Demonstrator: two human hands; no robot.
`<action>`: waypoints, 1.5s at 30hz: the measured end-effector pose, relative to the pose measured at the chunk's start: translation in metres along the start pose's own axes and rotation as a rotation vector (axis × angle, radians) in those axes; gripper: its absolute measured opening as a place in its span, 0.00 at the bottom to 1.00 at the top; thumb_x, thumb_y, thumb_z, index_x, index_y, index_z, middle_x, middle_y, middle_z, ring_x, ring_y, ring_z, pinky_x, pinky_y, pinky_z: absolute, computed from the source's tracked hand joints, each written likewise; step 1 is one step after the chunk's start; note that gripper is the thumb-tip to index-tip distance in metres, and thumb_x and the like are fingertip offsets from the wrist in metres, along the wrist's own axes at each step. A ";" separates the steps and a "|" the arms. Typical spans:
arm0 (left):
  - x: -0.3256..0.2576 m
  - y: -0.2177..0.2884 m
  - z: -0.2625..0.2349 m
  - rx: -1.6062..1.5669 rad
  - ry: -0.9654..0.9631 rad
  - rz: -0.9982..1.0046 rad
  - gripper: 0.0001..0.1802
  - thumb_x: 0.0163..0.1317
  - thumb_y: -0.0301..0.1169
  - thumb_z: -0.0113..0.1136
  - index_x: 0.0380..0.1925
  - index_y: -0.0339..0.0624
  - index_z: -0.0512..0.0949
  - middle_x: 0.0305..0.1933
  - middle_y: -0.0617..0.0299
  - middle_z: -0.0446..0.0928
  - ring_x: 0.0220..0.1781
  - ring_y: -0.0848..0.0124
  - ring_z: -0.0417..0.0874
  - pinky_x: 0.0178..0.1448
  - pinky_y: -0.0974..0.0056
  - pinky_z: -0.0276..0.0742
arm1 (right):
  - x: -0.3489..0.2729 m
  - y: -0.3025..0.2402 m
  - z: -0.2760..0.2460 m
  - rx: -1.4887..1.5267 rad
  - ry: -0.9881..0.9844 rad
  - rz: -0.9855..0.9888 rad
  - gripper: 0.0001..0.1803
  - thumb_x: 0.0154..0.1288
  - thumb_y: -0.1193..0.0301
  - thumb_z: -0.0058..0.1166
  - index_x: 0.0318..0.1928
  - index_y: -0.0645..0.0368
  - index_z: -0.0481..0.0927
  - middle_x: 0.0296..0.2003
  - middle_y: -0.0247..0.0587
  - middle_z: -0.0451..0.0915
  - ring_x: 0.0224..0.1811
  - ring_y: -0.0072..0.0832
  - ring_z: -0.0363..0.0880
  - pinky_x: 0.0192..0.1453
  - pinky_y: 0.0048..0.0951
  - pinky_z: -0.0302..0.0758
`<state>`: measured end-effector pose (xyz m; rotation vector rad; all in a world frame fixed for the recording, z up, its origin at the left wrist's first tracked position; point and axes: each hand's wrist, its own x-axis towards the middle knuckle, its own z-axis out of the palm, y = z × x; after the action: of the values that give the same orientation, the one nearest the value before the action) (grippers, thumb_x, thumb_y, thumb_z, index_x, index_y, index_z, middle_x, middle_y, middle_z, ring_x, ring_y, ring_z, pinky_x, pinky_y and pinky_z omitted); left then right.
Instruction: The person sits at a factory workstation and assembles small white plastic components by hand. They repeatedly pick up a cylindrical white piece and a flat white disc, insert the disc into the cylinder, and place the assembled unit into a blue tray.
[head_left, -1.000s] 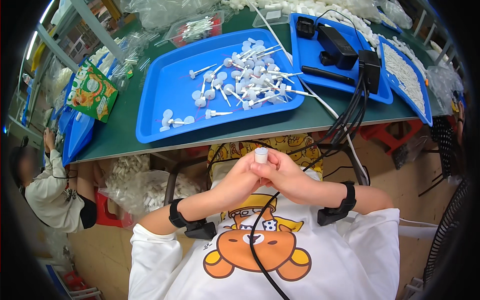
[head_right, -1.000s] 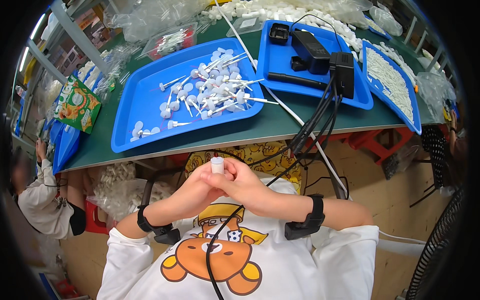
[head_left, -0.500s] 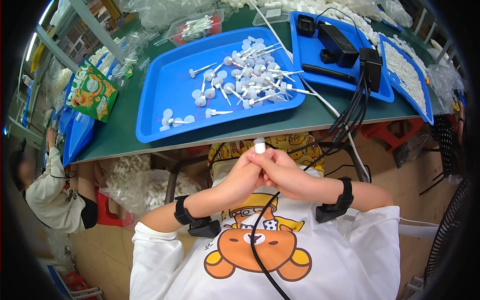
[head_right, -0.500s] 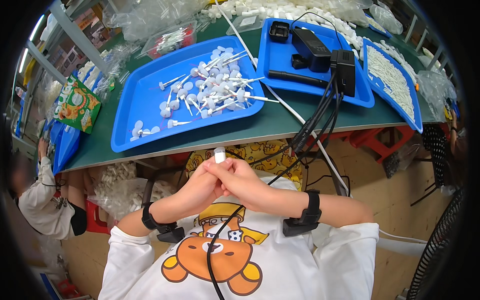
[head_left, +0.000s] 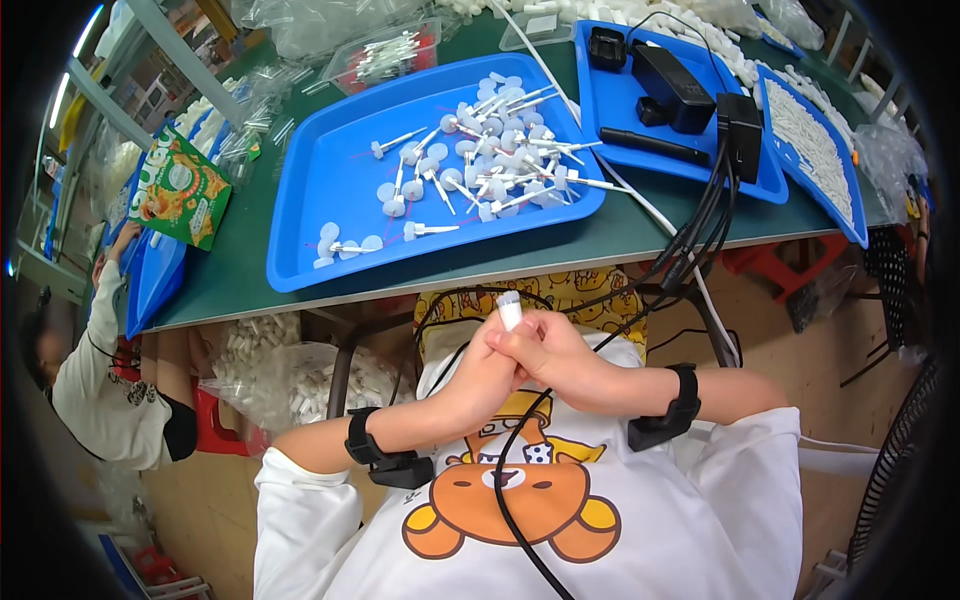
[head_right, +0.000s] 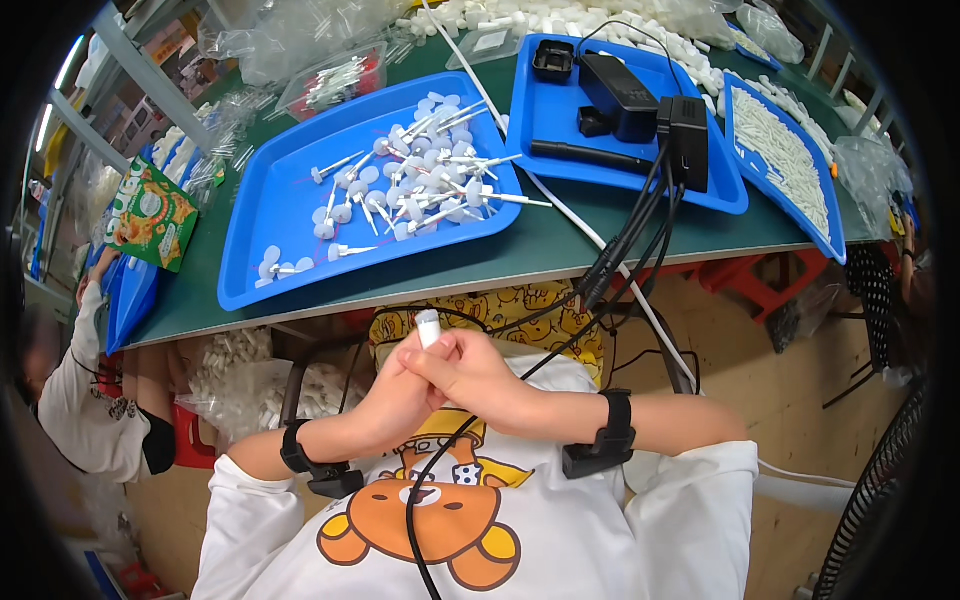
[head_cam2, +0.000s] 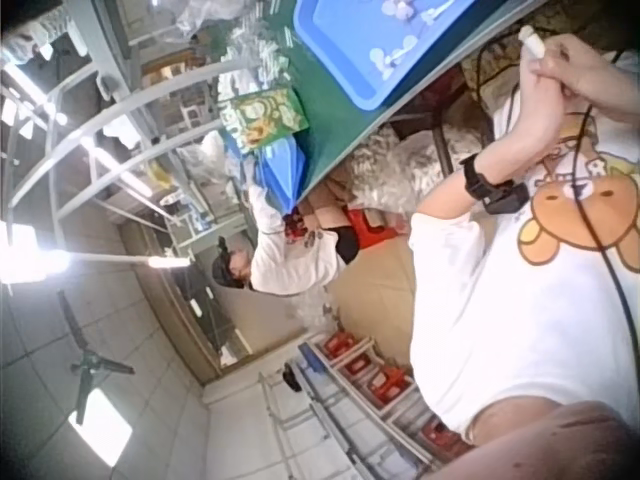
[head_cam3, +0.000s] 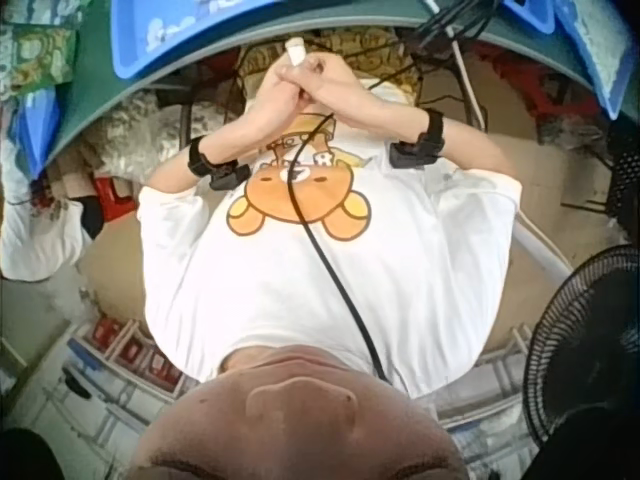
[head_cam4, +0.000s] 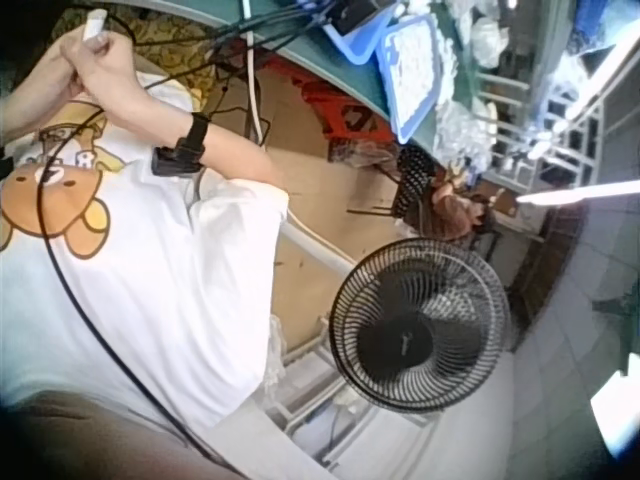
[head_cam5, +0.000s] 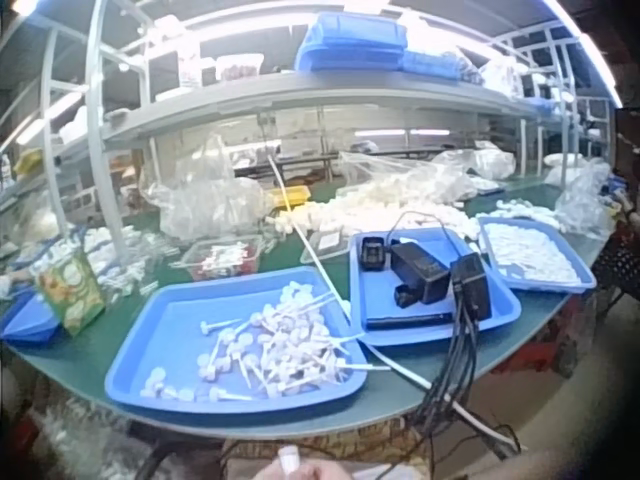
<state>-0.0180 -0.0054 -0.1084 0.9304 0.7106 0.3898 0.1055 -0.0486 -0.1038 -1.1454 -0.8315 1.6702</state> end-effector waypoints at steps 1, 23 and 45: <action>-0.001 0.003 0.001 -0.007 -0.002 0.041 0.08 0.69 0.35 0.41 0.39 0.45 0.66 0.35 0.67 0.68 0.35 0.80 0.69 0.38 0.72 0.67 | -0.002 -0.008 0.001 -0.020 0.006 0.004 0.19 0.59 0.58 0.55 0.38 0.64 0.73 0.29 0.35 0.74 0.29 0.17 0.72 0.31 0.19 0.71; 0.008 0.023 0.026 -0.191 0.073 -0.002 0.07 0.63 0.24 0.37 0.31 0.36 0.67 0.28 0.62 0.68 0.28 0.77 0.68 0.33 0.72 0.68 | 0.005 -0.018 -0.005 0.073 0.064 0.103 0.20 0.60 0.54 0.52 0.32 0.61 0.74 0.26 0.32 0.72 0.26 0.15 0.69 0.32 0.18 0.70; 0.027 -0.010 0.023 -0.230 0.130 0.178 0.06 0.68 0.32 0.39 0.34 0.42 0.64 0.33 0.65 0.67 0.33 0.77 0.67 0.41 0.70 0.70 | 0.015 -0.025 -0.021 -0.162 0.040 0.070 0.20 0.59 0.57 0.56 0.30 0.65 0.74 0.24 0.35 0.74 0.23 0.17 0.72 0.24 0.16 0.68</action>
<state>0.0173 -0.0089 -0.1175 0.7572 0.6861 0.6803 0.1305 -0.0255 -0.0933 -1.3286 -0.9237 1.6551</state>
